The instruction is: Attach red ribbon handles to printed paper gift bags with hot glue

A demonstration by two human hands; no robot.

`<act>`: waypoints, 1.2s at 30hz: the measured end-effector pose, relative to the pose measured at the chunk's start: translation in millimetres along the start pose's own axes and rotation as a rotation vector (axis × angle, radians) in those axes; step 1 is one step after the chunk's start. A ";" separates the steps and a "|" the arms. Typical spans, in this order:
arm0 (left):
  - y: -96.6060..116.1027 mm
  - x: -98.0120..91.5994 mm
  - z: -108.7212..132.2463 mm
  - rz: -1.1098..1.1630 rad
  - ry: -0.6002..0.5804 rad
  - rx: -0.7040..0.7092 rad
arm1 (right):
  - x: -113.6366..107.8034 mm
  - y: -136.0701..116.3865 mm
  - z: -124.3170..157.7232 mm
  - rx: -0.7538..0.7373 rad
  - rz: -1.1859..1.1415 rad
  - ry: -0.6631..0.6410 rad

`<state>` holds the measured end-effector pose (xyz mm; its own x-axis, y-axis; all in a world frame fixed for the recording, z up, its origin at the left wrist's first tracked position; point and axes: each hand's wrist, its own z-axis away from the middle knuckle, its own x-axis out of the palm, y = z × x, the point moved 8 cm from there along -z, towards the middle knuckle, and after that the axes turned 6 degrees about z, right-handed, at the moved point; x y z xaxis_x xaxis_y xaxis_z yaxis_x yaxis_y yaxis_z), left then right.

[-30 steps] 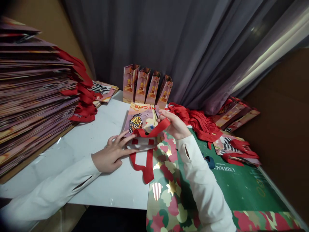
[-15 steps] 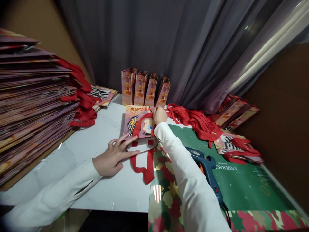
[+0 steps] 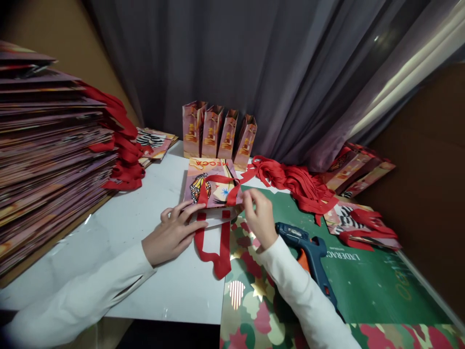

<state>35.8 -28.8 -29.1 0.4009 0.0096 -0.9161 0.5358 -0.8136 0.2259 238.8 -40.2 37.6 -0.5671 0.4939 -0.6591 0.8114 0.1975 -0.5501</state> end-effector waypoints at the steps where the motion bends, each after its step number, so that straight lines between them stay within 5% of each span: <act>1: 0.1 -1.5 -2.4 -0.012 0.028 -0.010 | 4.8 -3.8 14.0 -0.021 0.050 -0.056; 5: -6.0 -7.6 -6.9 0.009 0.163 -0.067 | 23.8 13.1 40.8 0.016 0.124 -0.102; 9: -22.7 -14.2 -2.9 0.062 0.323 -0.174 | 42.8 57.6 34.1 0.197 0.058 -0.083; 13: -40.6 -11.2 -3.1 0.143 0.333 -0.305 | 64.1 77.4 22.8 0.258 -0.041 -0.157; 19: -45.2 -10.0 -6.6 0.145 0.311 -0.330 | 81.6 73.1 20.5 0.210 -0.171 -0.211; 32: -45.0 -23.4 -3.2 0.009 0.465 -0.389 | 62.2 54.1 29.9 0.271 0.200 -0.015; 36: -11.9 -28.2 -2.5 -0.002 0.466 -0.157 | 58.1 25.5 50.6 0.101 0.267 -0.096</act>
<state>20.0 -17.9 -5.2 0.6707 0.2993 -0.6787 0.6278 -0.7164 0.3045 219.4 -49.3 -40.6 -0.3499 0.4335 -0.8304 0.9183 -0.0166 -0.3956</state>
